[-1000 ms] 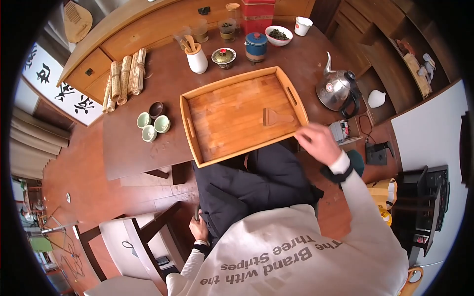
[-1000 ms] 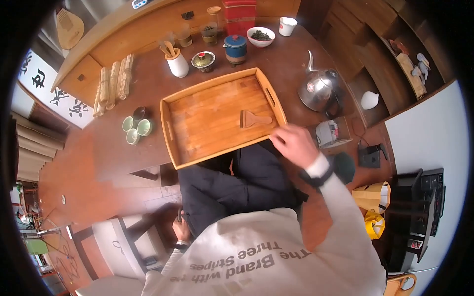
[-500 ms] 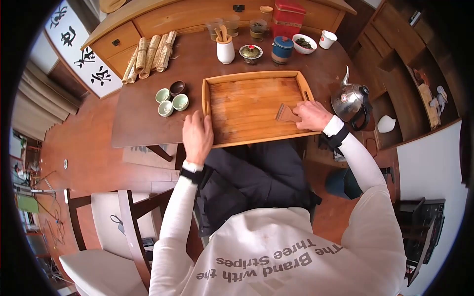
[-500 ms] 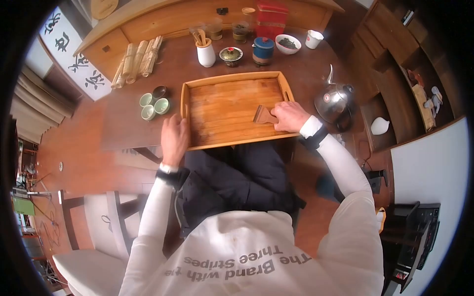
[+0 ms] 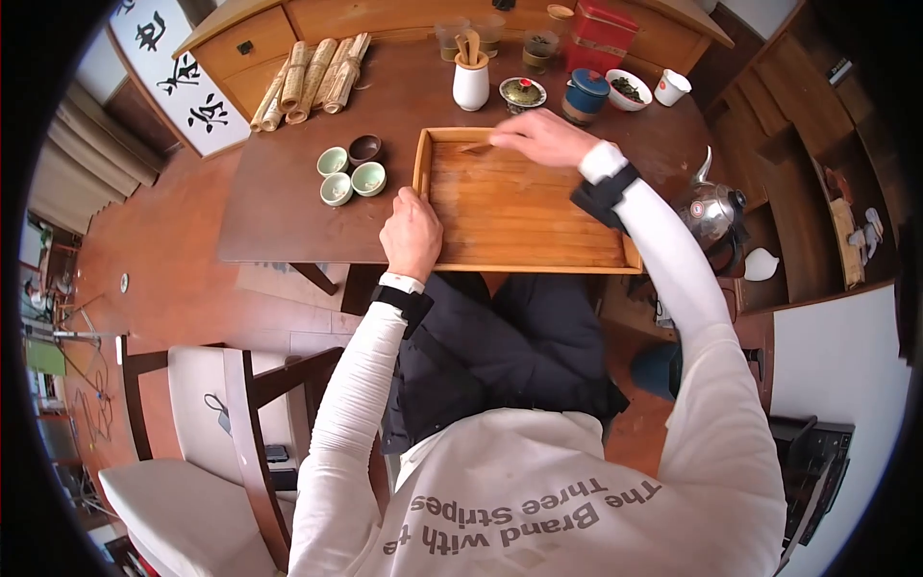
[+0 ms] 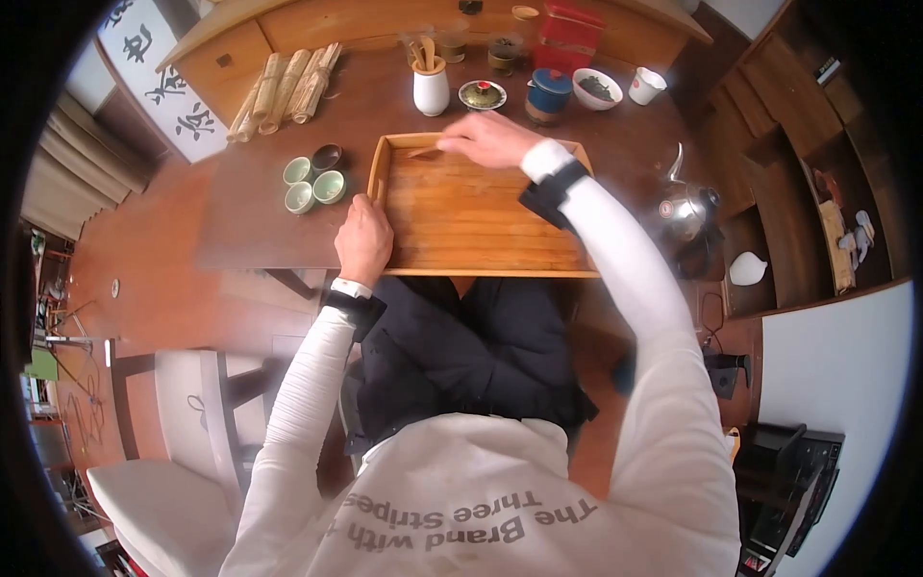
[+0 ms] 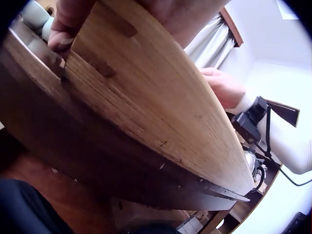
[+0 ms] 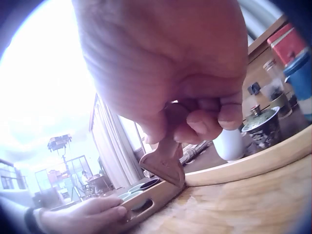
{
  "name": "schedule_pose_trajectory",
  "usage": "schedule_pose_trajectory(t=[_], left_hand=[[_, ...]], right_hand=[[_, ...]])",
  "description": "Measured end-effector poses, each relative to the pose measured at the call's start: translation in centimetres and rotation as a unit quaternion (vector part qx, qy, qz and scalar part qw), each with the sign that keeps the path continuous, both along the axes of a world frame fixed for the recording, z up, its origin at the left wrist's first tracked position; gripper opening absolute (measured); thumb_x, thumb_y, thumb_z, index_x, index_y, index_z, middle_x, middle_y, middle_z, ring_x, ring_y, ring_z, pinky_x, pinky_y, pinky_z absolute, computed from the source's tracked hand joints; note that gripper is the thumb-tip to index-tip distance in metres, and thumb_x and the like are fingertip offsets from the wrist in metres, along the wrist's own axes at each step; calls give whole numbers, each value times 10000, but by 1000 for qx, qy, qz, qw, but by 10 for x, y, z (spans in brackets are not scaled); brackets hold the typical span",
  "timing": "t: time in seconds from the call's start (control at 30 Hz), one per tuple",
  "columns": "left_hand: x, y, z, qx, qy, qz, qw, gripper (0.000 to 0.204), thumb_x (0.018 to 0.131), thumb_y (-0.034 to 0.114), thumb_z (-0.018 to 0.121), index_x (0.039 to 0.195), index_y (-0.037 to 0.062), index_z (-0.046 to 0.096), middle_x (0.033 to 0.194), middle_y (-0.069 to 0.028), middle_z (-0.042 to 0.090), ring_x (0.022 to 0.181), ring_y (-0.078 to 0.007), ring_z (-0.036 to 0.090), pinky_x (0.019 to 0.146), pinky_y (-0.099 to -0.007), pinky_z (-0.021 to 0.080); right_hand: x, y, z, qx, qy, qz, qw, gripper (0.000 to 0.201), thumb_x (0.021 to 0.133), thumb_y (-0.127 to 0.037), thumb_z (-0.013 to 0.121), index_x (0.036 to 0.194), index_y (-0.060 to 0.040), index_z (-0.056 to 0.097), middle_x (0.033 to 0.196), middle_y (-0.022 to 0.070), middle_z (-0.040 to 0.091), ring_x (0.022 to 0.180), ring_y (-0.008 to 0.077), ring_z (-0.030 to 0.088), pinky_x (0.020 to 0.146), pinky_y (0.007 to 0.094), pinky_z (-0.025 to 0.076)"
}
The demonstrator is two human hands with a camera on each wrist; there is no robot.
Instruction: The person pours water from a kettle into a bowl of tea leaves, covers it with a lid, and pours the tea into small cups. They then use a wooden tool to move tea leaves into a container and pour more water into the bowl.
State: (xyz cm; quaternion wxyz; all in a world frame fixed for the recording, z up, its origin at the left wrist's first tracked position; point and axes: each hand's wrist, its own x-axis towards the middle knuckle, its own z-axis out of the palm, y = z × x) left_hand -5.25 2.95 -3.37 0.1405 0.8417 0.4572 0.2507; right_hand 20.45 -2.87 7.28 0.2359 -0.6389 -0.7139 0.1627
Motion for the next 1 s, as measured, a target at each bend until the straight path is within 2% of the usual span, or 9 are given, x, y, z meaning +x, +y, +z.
schedule_pose_trajectory(t=[0.13,0.3,0.4,0.47,0.53,0.7,0.8,0.87,1.0], left_hand=[[0,-2,6,12,2,-4,1000,214,1037,232,494,1019,19,495,905,-227,665,728,-433,693,622,-525,567],[3,0,5,11,19,-7,1000,188,1034,217,497,1035,29,484,912,-223,663,727,-432,691,619,-526,564],[2,-1,3,2,0,-9,1000,174,1033,216,495,1057,44,486,943,-219,660,741,-443,684,634,-537,560],[2,-1,4,-9,-4,-10,1000,171,1032,214,496,1059,45,486,958,-221,659,745,-451,681,637,-543,558],[1,0,2,-6,-16,-14,1000,170,1029,207,502,1061,41,486,963,-224,650,758,-458,678,644,-549,556],[1,0,1,-20,-27,-24,999,187,1029,210,502,1063,27,480,1001,-235,636,774,-464,675,650,-549,555],[1,1,-1,-17,-36,-26,999,193,1030,211,500,1065,22,479,1018,-243,634,785,-470,674,660,-552,554],[0,1,1,-21,-32,-27,999,194,1031,211,499,1067,21,480,1027,-247,634,788,-474,673,668,-555,553],[-1,0,5,-30,-32,-27,999,195,1033,210,495,1077,21,485,1056,-253,634,798,-482,673,690,-564,549]], right_hand=[[-18,59,-14,-31,-38,-24,999,293,883,-245,650,1083,-65,768,1035,181,749,1007,360,704,939,410,537],[-25,74,-36,-3,-23,-15,1000,260,899,-239,672,1051,-55,776,975,163,760,905,306,724,836,375,557],[6,38,-33,-39,6,-38,999,284,907,-272,695,1055,-42,773,981,160,764,916,269,729,845,357,551],[58,3,-53,13,-16,-27,999,291,916,-267,711,1044,-14,774,888,144,768,728,204,714,700,333,557],[73,-52,-13,-160,35,-180,970,265,922,-231,715,1022,7,777,782,118,735,527,154,625,525,311,504],[100,-105,13,-194,-35,-260,945,248,939,-229,709,988,3,781,731,64,700,451,96,540,446,285,442],[92,-75,-16,-5,-35,-133,991,264,945,-245,700,997,2,777,720,63,697,456,98,556,462,282,458],[34,-41,-2,-78,53,-163,982,282,945,-264,693,1027,-7,773,731,76,707,470,120,593,494,295,489],[-34,36,-19,-101,73,-50,991,302,930,-297,706,1071,-39,776,790,86,737,557,164,654,588,333,538]])
